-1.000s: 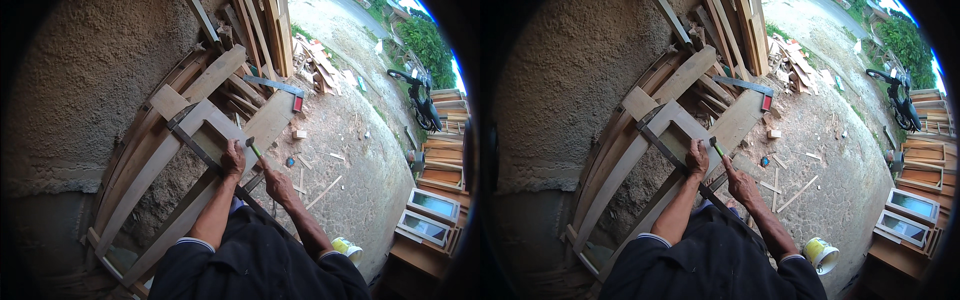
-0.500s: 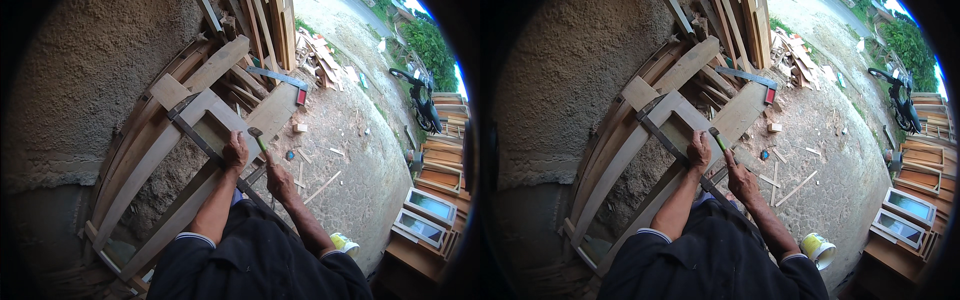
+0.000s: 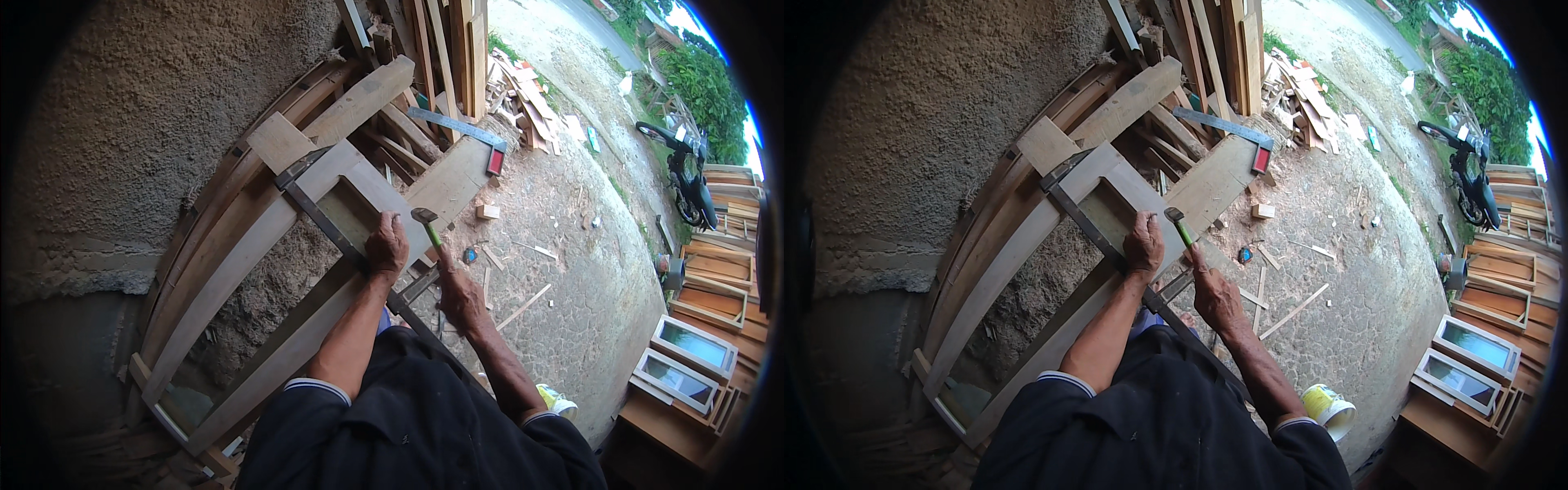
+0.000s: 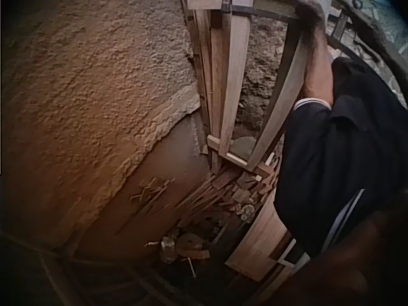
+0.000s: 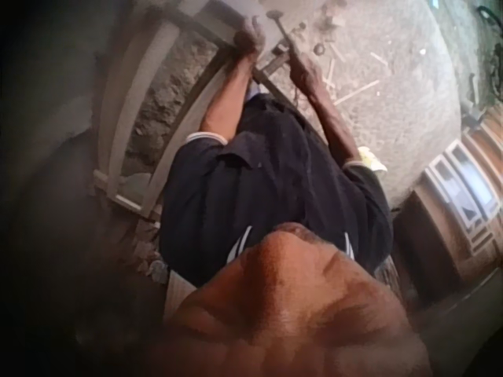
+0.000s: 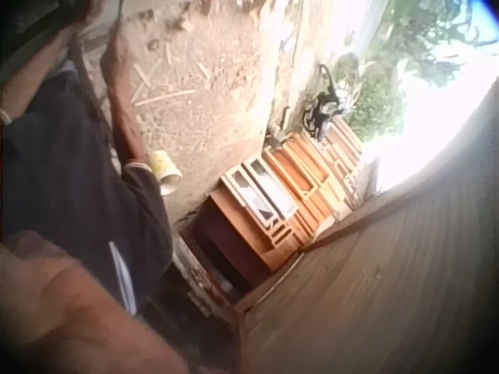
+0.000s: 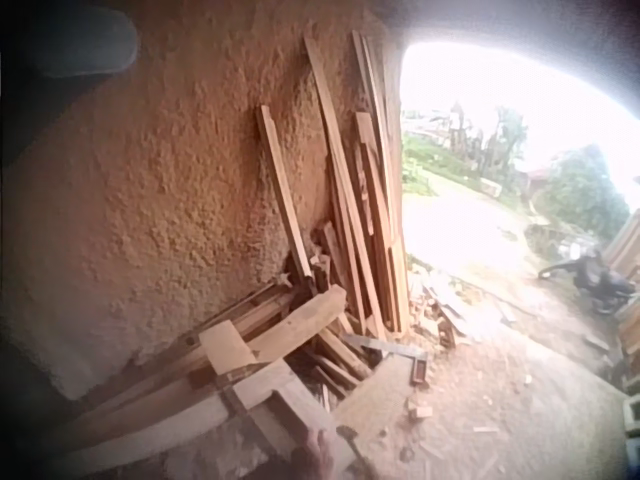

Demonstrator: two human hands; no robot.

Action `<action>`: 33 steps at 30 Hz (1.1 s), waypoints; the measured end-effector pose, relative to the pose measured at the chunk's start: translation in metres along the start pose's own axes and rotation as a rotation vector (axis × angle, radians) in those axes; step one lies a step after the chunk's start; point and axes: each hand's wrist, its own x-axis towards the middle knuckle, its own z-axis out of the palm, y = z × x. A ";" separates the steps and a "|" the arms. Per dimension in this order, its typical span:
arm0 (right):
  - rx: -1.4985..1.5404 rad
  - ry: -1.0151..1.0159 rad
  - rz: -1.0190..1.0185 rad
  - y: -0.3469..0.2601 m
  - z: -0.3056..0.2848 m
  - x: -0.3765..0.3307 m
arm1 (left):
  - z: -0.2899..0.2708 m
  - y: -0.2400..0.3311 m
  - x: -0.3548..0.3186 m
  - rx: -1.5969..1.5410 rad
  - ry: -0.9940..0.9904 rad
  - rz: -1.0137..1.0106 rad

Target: The person assembles a wooden frame by hand, using a hammer to drive nails into the joints. They repeatedly position the frame, hammer nails, and adjust the pieces to secure the structure.

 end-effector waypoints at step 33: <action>0.936 -0.045 0.402 -0.020 0.029 0.046 | -0.035 0.018 -0.042 -1.310 -0.483 -0.949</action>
